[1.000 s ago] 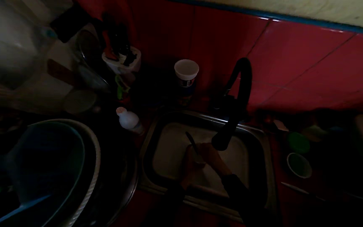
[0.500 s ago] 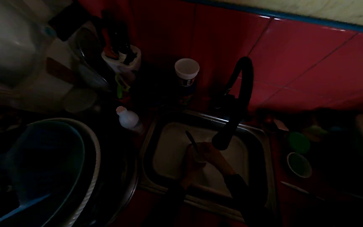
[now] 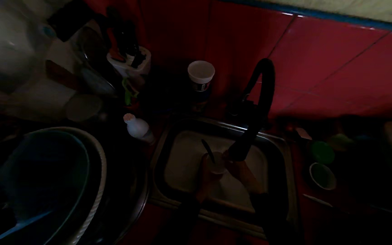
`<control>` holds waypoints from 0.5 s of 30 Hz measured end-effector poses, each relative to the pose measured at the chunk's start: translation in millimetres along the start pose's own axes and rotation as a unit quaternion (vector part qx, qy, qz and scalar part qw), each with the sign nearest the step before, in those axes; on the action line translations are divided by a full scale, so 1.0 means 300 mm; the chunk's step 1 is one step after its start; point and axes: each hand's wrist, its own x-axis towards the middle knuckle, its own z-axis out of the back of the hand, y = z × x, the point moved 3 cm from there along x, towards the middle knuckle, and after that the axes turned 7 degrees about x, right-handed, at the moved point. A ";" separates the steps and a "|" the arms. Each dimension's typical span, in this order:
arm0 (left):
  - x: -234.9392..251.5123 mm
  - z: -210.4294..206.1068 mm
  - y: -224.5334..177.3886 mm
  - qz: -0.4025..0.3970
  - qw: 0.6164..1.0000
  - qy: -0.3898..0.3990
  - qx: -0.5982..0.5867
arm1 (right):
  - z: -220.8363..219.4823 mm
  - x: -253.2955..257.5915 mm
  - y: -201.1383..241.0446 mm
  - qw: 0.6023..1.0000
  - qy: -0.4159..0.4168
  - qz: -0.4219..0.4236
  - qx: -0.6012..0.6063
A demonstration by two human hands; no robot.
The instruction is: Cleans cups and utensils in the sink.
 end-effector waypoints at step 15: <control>0.020 -0.031 0.023 -0.048 0.992 0.113 0.012 | 0.031 0.012 -0.063 0.994 -0.079 0.057 0.040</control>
